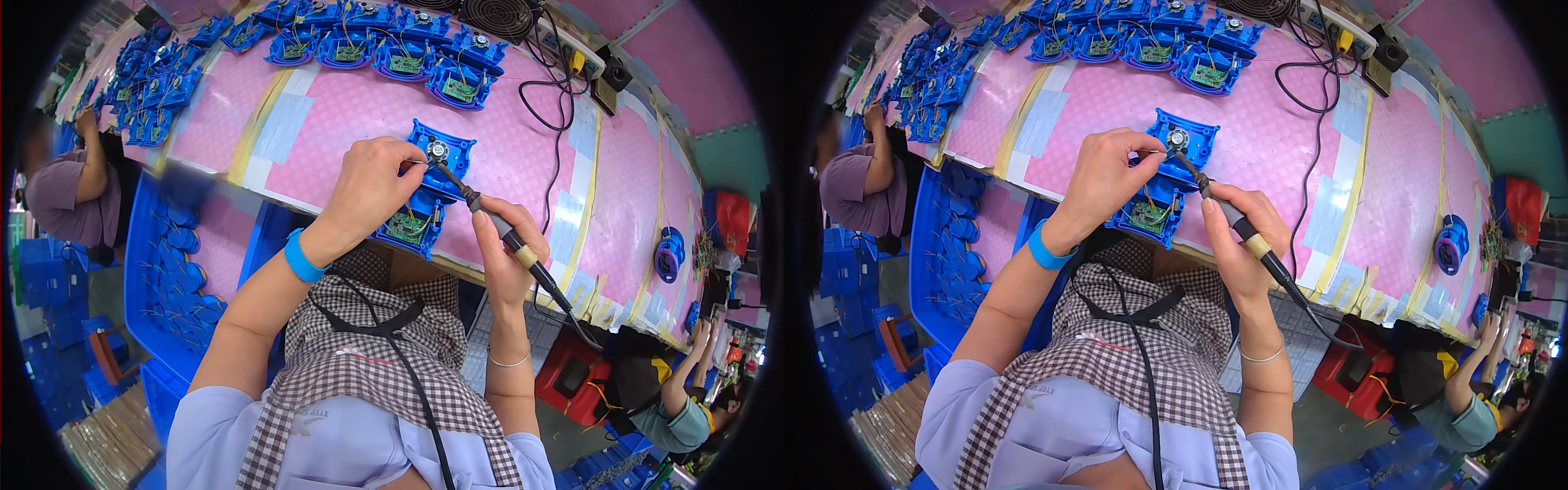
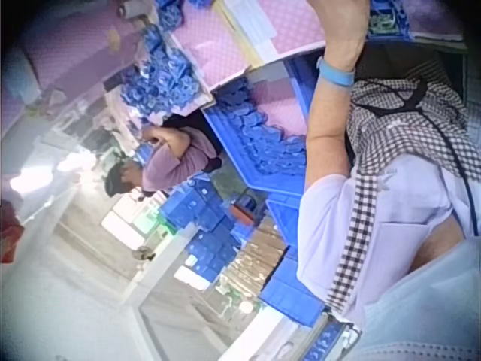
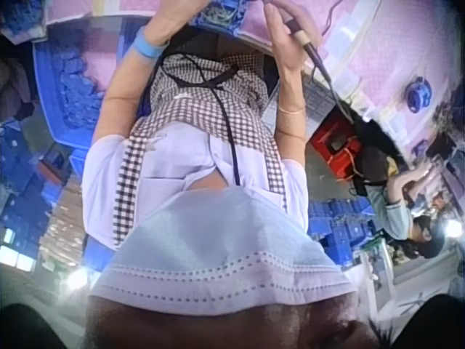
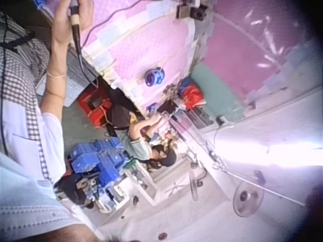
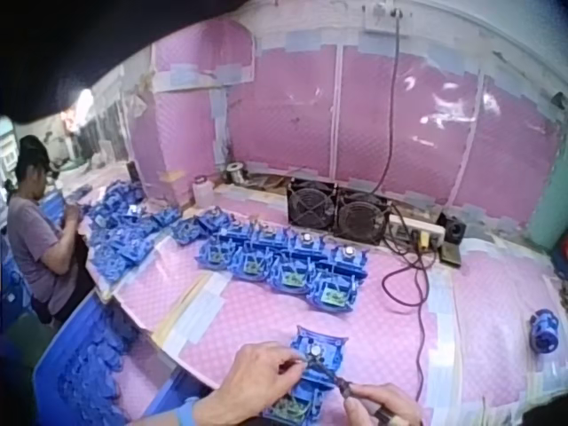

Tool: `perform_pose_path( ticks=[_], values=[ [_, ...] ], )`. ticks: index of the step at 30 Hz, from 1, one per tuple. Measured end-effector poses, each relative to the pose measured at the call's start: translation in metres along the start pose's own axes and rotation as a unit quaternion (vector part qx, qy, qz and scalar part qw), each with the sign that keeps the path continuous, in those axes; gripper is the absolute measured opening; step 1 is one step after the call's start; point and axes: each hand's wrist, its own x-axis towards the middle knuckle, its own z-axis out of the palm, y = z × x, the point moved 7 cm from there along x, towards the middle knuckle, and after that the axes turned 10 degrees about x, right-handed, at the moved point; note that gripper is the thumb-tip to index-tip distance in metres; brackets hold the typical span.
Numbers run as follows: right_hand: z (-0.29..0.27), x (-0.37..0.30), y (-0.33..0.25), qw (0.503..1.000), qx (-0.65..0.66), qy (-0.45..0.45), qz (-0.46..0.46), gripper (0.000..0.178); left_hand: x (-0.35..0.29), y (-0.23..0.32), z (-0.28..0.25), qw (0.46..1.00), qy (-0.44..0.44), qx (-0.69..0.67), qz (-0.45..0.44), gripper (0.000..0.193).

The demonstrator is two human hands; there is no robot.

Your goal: Soldering electronic components onto small blue circuit boards at an assembly workbench.

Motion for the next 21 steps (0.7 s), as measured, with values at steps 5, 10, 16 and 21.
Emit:
perform_pose_path(
  ticks=[5, 10, 16, 21],
  values=[
    [-0.006, -0.002, -0.005, 1.000, 0.014, 0.012, -0.005, 0.019, 0.001, 0.000, 0.000, 1.000, -0.004, -0.001, -0.002, 0.012],
    [-0.024, -0.010, -0.001, 0.998, 0.032, 0.058, 0.019, 0.019, 0.001, 0.000, 0.000, 1.000, -0.006, 0.003, 0.001, 0.012],
    [-0.047, -0.024, 0.005, 0.985, 0.064, 0.162, 0.016, 0.024, 0.000, 0.001, 0.002, 1.000, -0.004, -0.001, 0.006, 0.011],
    [-0.061, -0.030, 0.007, 0.978, 0.089, 0.189, -0.007, 0.026, 0.000, -0.001, 0.005, 0.999, -0.021, 0.029, -0.009, 0.012]
  ],
)
